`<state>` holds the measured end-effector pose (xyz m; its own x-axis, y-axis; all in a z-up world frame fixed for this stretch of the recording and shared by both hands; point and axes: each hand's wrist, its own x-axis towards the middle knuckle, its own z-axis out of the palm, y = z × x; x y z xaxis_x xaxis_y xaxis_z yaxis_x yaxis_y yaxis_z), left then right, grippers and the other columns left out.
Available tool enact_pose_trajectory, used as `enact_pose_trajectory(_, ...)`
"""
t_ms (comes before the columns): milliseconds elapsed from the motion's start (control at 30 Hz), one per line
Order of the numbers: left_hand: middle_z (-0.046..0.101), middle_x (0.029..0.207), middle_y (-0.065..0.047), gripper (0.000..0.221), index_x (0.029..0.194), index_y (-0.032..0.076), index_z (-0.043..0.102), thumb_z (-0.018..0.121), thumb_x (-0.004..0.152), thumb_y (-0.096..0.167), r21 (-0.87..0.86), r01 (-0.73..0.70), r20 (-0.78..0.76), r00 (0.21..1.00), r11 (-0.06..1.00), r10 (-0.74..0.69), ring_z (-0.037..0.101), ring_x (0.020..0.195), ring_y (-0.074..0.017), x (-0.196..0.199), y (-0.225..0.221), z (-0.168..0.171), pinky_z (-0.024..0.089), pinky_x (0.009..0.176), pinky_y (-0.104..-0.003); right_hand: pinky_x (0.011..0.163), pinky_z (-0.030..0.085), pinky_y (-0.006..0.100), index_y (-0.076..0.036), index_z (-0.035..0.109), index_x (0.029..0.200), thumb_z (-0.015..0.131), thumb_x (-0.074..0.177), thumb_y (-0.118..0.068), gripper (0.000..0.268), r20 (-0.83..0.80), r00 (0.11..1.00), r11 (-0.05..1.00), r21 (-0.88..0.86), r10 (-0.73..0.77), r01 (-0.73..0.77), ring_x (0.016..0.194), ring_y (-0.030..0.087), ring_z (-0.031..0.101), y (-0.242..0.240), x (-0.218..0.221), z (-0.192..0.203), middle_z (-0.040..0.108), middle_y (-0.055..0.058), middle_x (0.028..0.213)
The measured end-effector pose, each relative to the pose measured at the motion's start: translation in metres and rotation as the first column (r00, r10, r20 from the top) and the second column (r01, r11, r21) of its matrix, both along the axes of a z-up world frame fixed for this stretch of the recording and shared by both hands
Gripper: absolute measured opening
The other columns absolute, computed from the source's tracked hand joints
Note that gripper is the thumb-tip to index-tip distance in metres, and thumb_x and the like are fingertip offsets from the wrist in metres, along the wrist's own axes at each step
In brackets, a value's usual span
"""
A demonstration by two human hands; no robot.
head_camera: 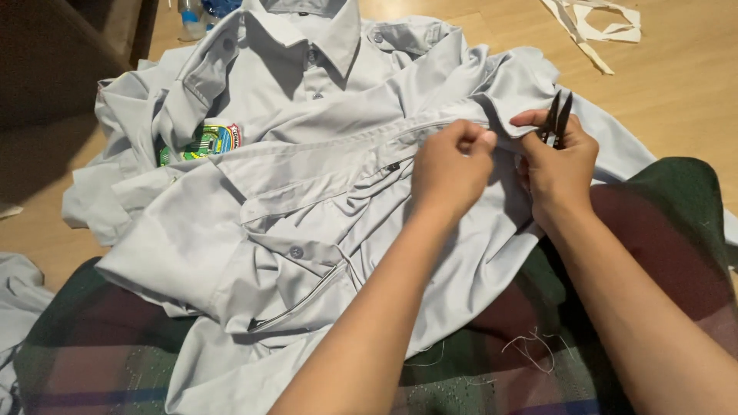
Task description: Trimming loose threads from the collars, sleeves, and pockets of shirts using small scissors.
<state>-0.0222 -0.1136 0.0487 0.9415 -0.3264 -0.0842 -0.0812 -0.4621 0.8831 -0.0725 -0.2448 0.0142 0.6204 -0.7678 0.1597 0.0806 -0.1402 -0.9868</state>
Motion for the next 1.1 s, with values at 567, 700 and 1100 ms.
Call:
enact_pose_trajectory(567,0.073,0.065,0.004,0.009,0.069,0.02,0.078,0.074,0.075,0.026,0.302,-0.04,0.207,0.978,0.952,-0.025,0.067,0.064,-0.0223,-0.044,0.091,0.042,0.05,0.08,-0.035,0.094,0.044,0.038,-0.005,0.05,0.132,0.074,0.099,0.0,0.041,0.115,0.989,0.87,-0.472,-0.098,0.141,0.105,0.022,0.051,-0.008,-0.007,0.0,0.052,0.011,0.121)
enact_pose_trajectory(700,0.069,0.06,0.007,0.026,0.065,0.017,0.069,0.077,0.08,0.037,0.177,-0.221,0.392,0.909,0.959,0.137,0.063,0.059,-0.021,-0.035,0.137,0.035,0.044,0.084,-0.037,0.089,0.045,0.037,0.0,0.052,0.127,0.071,0.104,0.0,0.03,0.082,0.996,0.788,-0.611,-0.025,0.07,0.095,0.02,0.056,0.009,-0.012,0.012,0.055,0.011,0.107)
enact_pose_trajectory(1100,0.077,0.084,0.004,0.023,0.091,0.028,0.078,0.065,0.092,0.046,0.066,-0.584,0.157,0.807,0.809,0.569,0.075,0.09,-0.0281,-0.013,0.26,0.024,0.057,0.079,-0.046,0.072,0.05,0.024,-0.013,0.074,0.111,0.081,0.103,-0.019,0.012,-0.084,0.974,0.845,-0.485,0.211,-0.225,0.084,0.013,0.059,0.126,-0.017,0.016,0.063,0.004,0.083)
